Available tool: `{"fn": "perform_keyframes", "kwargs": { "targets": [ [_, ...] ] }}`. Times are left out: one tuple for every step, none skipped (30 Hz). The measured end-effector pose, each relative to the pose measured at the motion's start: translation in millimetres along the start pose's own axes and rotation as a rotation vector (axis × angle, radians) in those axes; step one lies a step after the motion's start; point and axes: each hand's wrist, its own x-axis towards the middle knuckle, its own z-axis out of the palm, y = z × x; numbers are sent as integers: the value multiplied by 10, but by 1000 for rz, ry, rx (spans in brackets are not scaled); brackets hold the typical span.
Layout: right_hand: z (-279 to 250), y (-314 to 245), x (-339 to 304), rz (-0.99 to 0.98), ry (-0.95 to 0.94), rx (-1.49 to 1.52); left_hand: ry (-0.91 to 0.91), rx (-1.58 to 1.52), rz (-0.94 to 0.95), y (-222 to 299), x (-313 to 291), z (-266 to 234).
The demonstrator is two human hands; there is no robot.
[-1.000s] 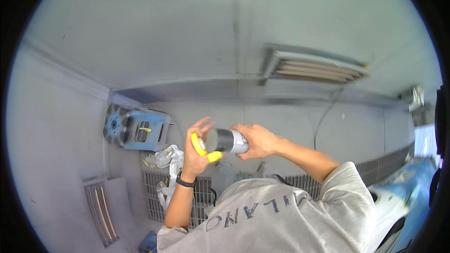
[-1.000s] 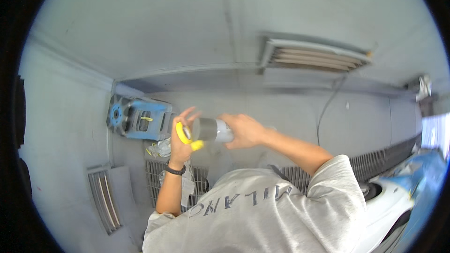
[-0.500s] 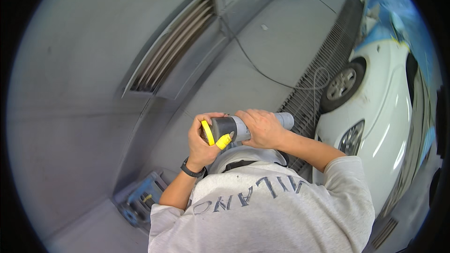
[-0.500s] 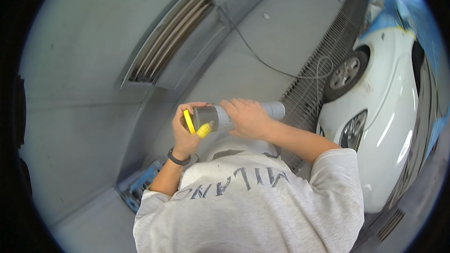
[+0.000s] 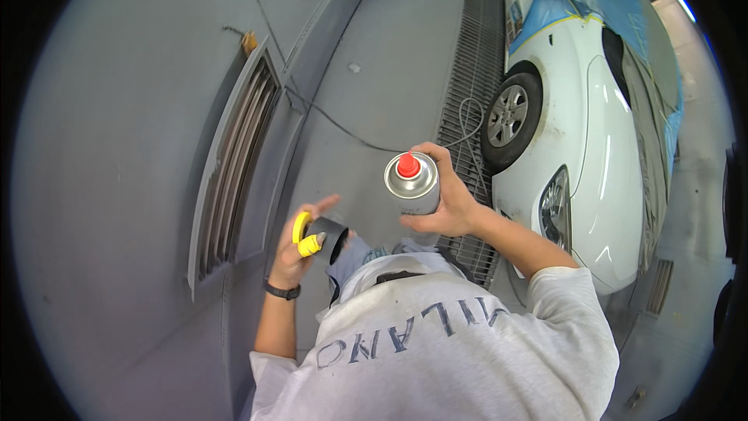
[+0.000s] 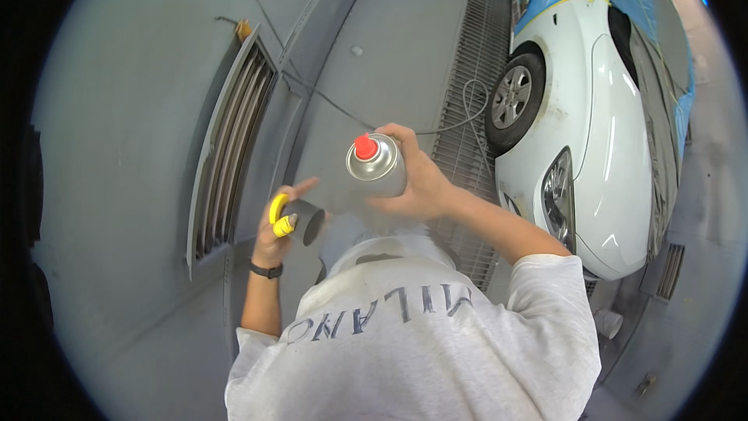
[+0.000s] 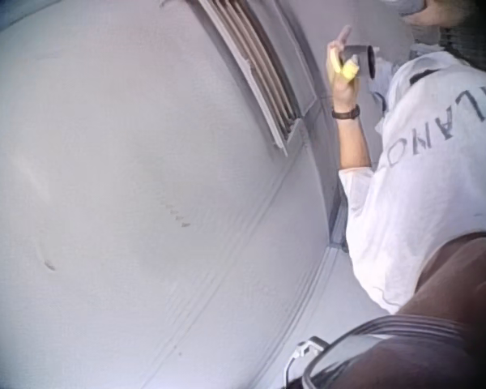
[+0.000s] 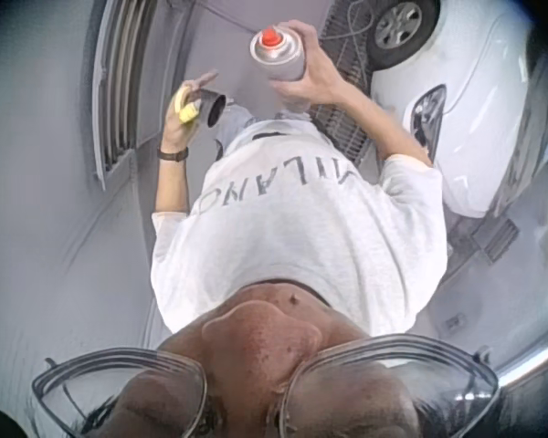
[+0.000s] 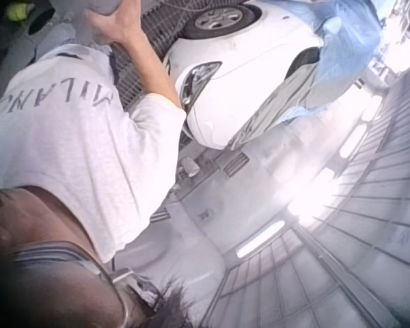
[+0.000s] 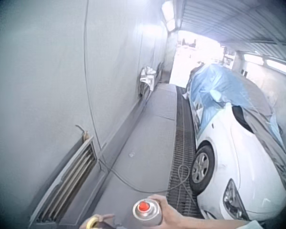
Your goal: The person tapes newspaper sheets to a car's wheel arch and surrounding body panels using yellow masking tape, then sprays the wheel arch with a spray can. The person handles newspapers, tape, and a spray can while sitting on the floor.
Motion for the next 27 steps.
{"fn": "perform_keyframes", "kwargs": {
  "targets": [
    [47, 10, 109, -16, 42, 15, -58, -312, -113, -81, 107, -91],
    [81, 36, 221, -33, 84, 40, -137, -527, -193, -182, 227, -164],
    [109, 57, 311, -52, 124, 76, -194, -665, -252, -283, 316, -196],
    [129, 83, 402, -14, 189, 81, -213, -663, -288, -364, 413, -231],
    [142, 111, 480, -6, 242, 109, -298, -665, -333, -424, 517, -255],
    [152, 135, 548, 5, 301, 139, -368, -784, -396, -472, 623, -262],
    [130, 156, 606, 27, 356, 173, -284, -761, -421, -482, 750, -273],
    [113, 172, 649, 36, 371, 274, -261, -731, -448, -463, 878, -270],
    [38, 188, 682, 0, 466, 170, -234, -696, -471, -419, 1019, -258],
    [-25, 209, 704, -29, 537, 68, -288, -654, -496, -357, 1178, -238],
    [-137, 244, 726, -70, 577, 15, -299, -598, -534, -288, 1346, -199],
    [-250, 297, 746, -63, 633, -128, -306, -544, -567, -227, 1515, -148],
    [-370, 367, 763, -111, 703, -268, -320, -495, -599, -178, 1674, -86],
    [-490, 460, 793, -126, 754, -328, -331, -455, -600, -178, 1865, -4],
    [-615, 573, 826, -74, 791, -350, -329, -375, -595, -184, 2050, 68],
    [-726, 686, 848, -49, 879, -427, -327, -288, -598, -204, 2247, 123],
    [-828, 813, 896, -81, 942, -463, -327, -207, -608, -253, 2446, 173],
    [-943, 930, 968, -41, 994, -471, -319, -178, -616, -311, 2651, 213],
    [-1114, 1034, 1067, 73, 1044, -439, -320, -133, -620, -364, 2881, 234],
    [-1334, 1120, 1198, 53, 1045, -435, -323, -93, -630, -419, 3113, 251],
    [-1632, 1165, 1325, 116, 1040, -386, -323, -53, -638, -472, 3341, 267],
    [-1984, 1175, 1466, 235, 1014, -309, -298, 56, -616, -527, 3581, 297],
    [-2432, 1170, 1589, 159, 1004, -426, -233, 140, -618, -573, 3824, 333],
    [-2925, 1150, 1650, 260, 941, -476, -210, 72, -629, -574, 4053, 331],
    [-3374, 1139, 1656, 275, 1000, -589, -173, 29, -661, -534, 4246, 316],
    [-3874, 1098, 1622, 246, 1121, -677, -131, 97, -616, -505, 4452, 300],
    [-4175, 1140, 1653, 147, 1197, -559, -62, 134, -582, -478, 4637, 279]
  ]
}}
